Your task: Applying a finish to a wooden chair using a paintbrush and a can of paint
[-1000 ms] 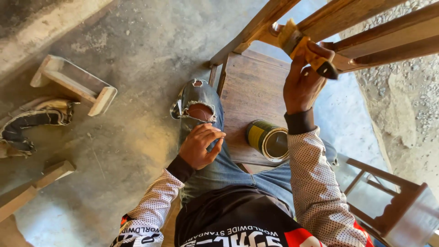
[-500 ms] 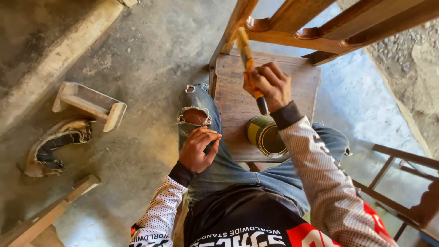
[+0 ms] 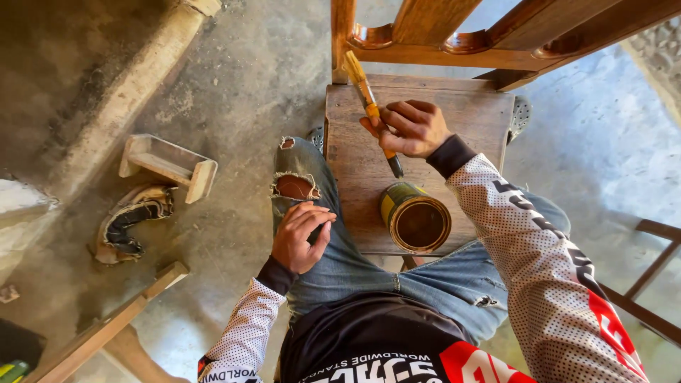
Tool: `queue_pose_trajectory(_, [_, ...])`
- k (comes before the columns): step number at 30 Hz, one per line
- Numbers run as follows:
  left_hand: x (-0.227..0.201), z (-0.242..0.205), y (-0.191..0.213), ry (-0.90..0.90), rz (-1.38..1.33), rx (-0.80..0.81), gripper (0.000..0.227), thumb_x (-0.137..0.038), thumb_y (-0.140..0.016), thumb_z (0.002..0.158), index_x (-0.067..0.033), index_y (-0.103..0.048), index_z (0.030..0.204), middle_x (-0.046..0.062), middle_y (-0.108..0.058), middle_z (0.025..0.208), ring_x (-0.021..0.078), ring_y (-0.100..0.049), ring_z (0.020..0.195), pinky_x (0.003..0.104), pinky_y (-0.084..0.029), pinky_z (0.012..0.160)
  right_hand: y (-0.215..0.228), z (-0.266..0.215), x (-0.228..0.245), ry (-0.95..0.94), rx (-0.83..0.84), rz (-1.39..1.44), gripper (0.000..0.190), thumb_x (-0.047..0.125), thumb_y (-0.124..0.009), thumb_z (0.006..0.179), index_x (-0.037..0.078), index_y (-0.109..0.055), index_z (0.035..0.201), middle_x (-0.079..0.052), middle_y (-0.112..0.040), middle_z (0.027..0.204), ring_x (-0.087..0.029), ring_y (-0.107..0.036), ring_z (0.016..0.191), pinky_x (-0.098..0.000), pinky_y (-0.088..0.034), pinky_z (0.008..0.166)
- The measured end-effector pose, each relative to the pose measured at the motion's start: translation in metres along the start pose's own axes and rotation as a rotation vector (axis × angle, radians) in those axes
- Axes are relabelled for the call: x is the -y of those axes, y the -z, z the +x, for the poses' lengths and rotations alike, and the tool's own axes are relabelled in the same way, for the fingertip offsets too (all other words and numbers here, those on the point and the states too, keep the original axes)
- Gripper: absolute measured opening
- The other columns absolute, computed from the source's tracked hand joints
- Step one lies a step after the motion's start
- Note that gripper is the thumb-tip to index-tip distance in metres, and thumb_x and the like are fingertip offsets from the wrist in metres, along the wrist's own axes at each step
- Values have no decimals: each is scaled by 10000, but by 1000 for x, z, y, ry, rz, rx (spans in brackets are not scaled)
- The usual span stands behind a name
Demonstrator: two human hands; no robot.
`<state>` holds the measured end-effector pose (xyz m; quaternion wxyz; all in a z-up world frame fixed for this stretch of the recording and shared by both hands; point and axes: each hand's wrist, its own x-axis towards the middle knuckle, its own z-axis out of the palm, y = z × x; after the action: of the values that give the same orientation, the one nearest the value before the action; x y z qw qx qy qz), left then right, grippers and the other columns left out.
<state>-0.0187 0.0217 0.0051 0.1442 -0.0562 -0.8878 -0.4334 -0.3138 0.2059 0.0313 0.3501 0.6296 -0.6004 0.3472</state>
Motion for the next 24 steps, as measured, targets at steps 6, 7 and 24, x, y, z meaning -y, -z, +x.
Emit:
queue_pose_trajectory(6, [-3, 6, -1, 26, 14, 30, 158, -136, -712, 1004, -105, -810, 1124, 5, -819, 1011, 229, -788, 1042, 438, -550, 1094, 4, -36, -14, -66, -59, -41, 108, -35, -793, 987, -1, -717, 919, -205, -778, 894, -304, -738, 704, -308, -584, 639])
queue_pose_trajectory(7, [-5, 8, -1, 31, 25, 29, 159, -140, -698, 1010, -112, -808, 1122, -5, -818, 1006, 220, -786, 1038, 434, -548, 1091, 6, -45, -13, -87, -66, -72, 112, -32, -808, 973, 7, -726, 909, -203, -790, 900, -303, -751, 703, -317, -597, 639])
queue_pose_trajectory(24, [-13, 14, -5, 35, 49, 59, 131, -128, -708, 1011, -107, -809, 1091, -12, -821, 997, 224, -782, 1026, 424, -543, 1081, 94, -204, 51, -637, -338, -656, 236, -58, -989, 870, -42, -834, 1047, -155, -786, 819, -285, -723, 624, -343, -561, 611])
